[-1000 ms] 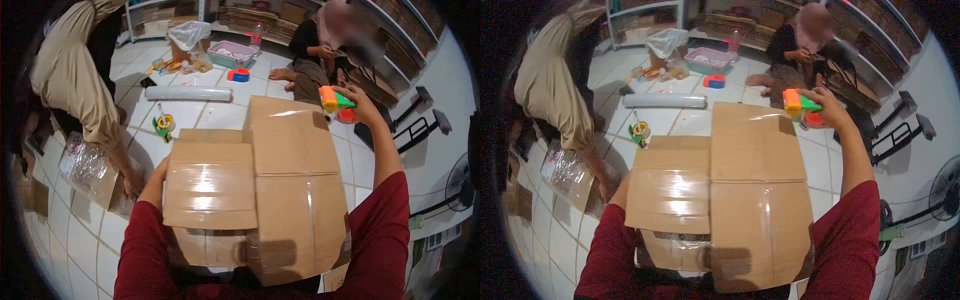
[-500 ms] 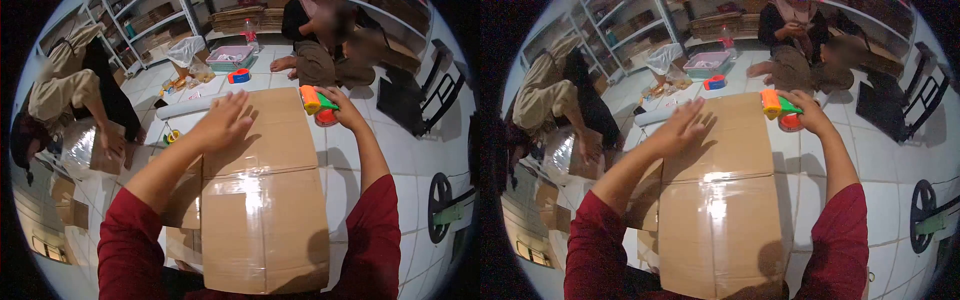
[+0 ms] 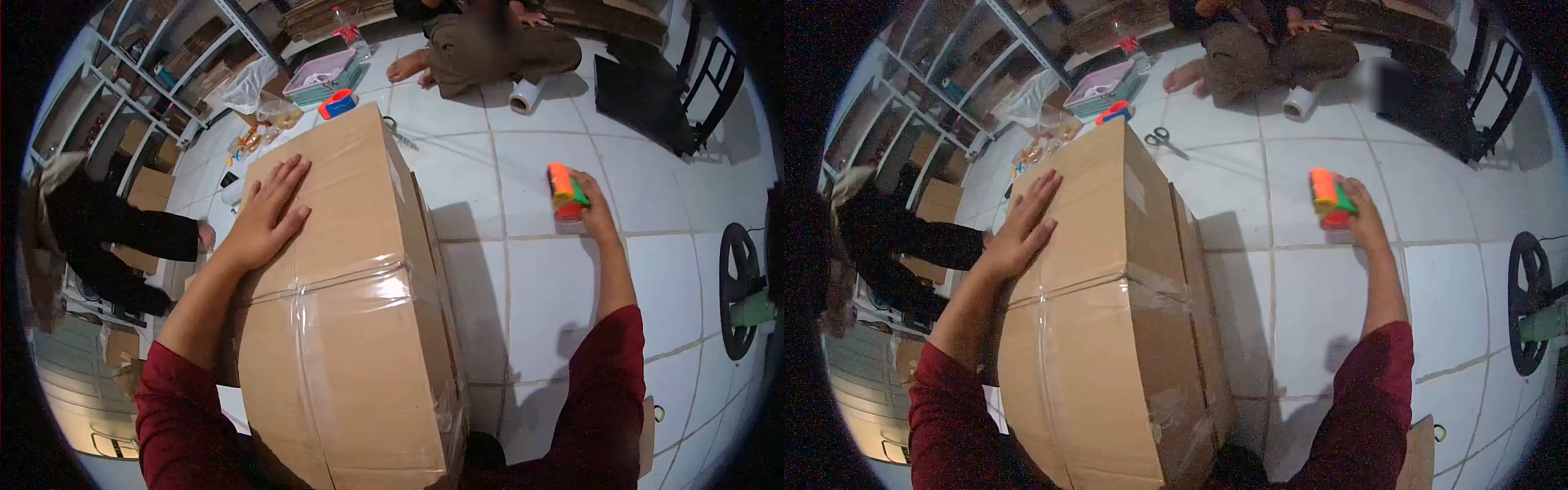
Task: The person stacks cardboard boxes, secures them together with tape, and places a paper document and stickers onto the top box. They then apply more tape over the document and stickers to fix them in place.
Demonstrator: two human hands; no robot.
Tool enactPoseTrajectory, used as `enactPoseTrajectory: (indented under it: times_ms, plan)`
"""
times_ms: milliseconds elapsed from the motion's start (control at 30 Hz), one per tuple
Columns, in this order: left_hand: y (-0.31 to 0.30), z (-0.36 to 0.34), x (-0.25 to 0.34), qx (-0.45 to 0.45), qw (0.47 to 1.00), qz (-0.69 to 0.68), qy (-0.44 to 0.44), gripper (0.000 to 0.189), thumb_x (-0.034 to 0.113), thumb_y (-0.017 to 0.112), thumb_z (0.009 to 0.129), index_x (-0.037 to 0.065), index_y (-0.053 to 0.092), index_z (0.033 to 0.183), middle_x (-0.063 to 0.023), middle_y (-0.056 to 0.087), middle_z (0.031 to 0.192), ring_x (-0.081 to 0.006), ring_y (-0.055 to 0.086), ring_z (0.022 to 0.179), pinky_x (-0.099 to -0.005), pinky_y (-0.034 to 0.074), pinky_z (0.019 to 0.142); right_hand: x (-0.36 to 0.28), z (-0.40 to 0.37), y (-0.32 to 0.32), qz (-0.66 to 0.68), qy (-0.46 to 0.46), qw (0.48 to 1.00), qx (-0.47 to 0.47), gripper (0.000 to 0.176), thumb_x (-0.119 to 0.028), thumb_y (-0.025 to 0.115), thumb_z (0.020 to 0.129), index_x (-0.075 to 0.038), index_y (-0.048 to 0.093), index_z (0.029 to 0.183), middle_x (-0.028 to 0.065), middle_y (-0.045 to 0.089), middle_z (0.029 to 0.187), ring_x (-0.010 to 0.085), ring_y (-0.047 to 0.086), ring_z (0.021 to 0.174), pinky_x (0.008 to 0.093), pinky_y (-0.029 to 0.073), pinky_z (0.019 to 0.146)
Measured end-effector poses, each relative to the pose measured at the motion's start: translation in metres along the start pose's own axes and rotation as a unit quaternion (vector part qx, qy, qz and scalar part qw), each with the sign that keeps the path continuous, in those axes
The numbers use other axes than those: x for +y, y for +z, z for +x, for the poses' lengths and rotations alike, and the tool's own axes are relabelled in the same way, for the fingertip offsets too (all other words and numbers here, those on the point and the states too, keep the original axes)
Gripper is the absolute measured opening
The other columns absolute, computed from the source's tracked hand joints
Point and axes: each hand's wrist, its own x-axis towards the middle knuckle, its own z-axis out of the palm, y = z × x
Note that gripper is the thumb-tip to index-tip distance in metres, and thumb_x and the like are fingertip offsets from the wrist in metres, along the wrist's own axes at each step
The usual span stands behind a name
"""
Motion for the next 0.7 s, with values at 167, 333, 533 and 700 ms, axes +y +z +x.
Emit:
enactPoseTrajectory:
  times_ms: [167, 333, 533, 700]
  plan:
    - [-0.005, 0.002, 0.006, -0.026, 0.999, 0.027, -0.027, 0.058, 0.038, 0.035, 0.079, 0.012, 0.020, 0.128, -0.0101, 0.013, 0.134, -0.0282, 0.008, 0.124, -0.0497, 0.004, 0.095, -0.007, -0.023, -0.004, -0.111, 0.047, 0.992, -0.023, 0.063, 0.006, 0.056, 0.063, -0.030, 0.045, 0.113, 0.0152, 0.036, 0.117, 0.0296, 0.037, 0.106, 0.0316, 0.035, 0.090]
    - [-0.002, 0.001, 0.005, -0.013, 1.000, 0.016, -0.009, 0.054, 0.033, 0.037, 0.079, 0.015, 0.021, 0.127, -0.0095, 0.014, 0.134, -0.0298, 0.009, 0.124, -0.0502, 0.006, 0.095, -0.023, -0.005, 0.071, -0.322, -0.188, 0.927, -0.049, 0.053, -0.012, 0.061, 0.060, -0.031, 0.049, 0.108, 0.0133, 0.046, 0.107, 0.0320, 0.039, 0.102, 0.0378, 0.033, 0.087]
    - [-0.002, 0.002, 0.004, -0.014, 1.000, 0.021, 0.002, 0.053, 0.032, 0.035, 0.079, 0.014, 0.021, 0.128, -0.0092, 0.014, 0.134, -0.0268, 0.009, 0.124, -0.0487, 0.005, 0.095, -0.074, 0.012, 0.162, -0.331, -0.239, 0.907, -0.106, 0.029, -0.012, 0.049, 0.069, -0.018, 0.056, 0.097, 0.0093, 0.049, 0.099, 0.0284, 0.043, 0.096, 0.0392, 0.033, 0.085]
    - [-0.001, 0.001, 0.010, -0.012, 1.000, 0.013, -0.002, 0.053, 0.033, 0.033, 0.080, 0.014, 0.020, 0.128, -0.0089, 0.012, 0.135, -0.0265, 0.008, 0.124, -0.0478, 0.004, 0.096, -0.082, 0.034, 0.210, -0.256, -0.183, 0.948, -0.046, 0.021, -0.012, 0.049, 0.067, -0.003, 0.056, 0.085, 0.0076, 0.051, 0.092, 0.0262, 0.044, 0.092, 0.0335, 0.037, 0.077]
